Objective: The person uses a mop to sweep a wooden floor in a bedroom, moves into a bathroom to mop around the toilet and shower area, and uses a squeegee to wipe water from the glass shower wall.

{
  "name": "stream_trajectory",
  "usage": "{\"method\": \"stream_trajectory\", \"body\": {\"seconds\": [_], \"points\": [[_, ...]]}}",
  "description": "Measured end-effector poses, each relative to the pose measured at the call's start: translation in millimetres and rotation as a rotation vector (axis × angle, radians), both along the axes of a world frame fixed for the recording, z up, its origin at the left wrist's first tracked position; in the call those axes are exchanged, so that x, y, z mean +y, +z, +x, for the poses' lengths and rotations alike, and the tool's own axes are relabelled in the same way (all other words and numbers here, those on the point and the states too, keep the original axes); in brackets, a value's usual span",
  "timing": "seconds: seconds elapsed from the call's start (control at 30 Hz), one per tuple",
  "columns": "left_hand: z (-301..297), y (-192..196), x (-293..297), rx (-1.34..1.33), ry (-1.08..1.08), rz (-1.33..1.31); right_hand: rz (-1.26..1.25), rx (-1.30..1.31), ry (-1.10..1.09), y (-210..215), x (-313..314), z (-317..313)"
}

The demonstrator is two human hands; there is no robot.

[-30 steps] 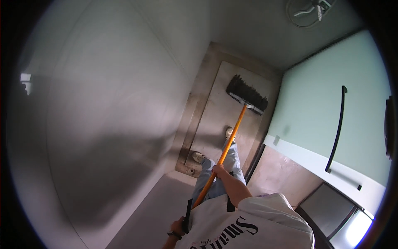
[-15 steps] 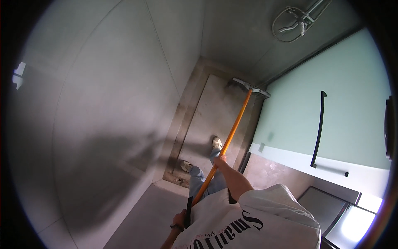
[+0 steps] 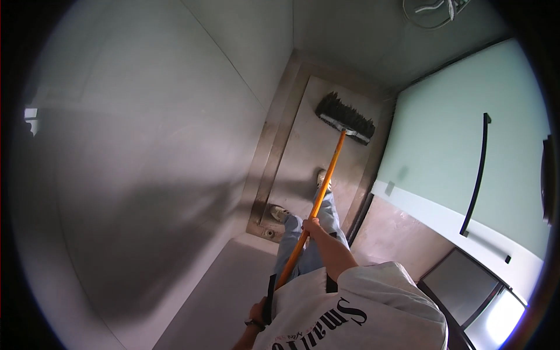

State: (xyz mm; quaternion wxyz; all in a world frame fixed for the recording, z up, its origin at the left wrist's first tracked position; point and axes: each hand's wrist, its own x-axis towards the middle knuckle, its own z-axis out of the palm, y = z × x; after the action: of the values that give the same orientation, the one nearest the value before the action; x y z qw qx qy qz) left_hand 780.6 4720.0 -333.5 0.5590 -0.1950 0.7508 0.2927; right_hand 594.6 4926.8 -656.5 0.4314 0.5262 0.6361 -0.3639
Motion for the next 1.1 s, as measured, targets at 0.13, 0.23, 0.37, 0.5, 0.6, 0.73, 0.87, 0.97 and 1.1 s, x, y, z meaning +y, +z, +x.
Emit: {"method": "stream_trajectory", "body": {"seconds": [0.13,0.23,0.37,0.5,0.6,0.73,0.87,0.97,1.1], "points": [[-4.1,19.4,3.1,-0.105,0.072,0.013,-0.122,0.071,-0.173,13.1,-13.8,9.6],[-20.9,39.7,10.2,-0.025,0.097,-0.006,-0.163,-0.009,-0.103,22.8,-1.1,-7.2],[-66.6,68.9,32.6,-0.065,0.0,-0.095,-0.28,0.094,-0.54,40.8,6.1,-41.6],[-109.1,88.7,53.8,-0.193,-0.15,-0.259,-0.509,0.061,-0.845,46.8,21.5,-54.8],[-80.7,72.4,50.3,-0.233,-0.198,-0.262,-0.215,0.129,-0.546,54.5,8.4,-47.3],[-60.3,64.4,38.0,-0.163,-0.142,-0.18,-0.054,0.198,-0.324,36.5,17.2,-35.2],[-3.7,27.1,20.4,-0.119,-0.166,-0.076,0.119,0.239,-0.272,61.6,10.7,-42.5],[21.8,-1.4,12.1,-0.042,-0.178,-0.055,0.113,0.266,-0.192,92.1,11.2,-61.1],[12.0,-4.4,10.4,0.029,-0.221,-0.041,0.109,0.329,-0.145,100.1,21.2,-71.2]]}}
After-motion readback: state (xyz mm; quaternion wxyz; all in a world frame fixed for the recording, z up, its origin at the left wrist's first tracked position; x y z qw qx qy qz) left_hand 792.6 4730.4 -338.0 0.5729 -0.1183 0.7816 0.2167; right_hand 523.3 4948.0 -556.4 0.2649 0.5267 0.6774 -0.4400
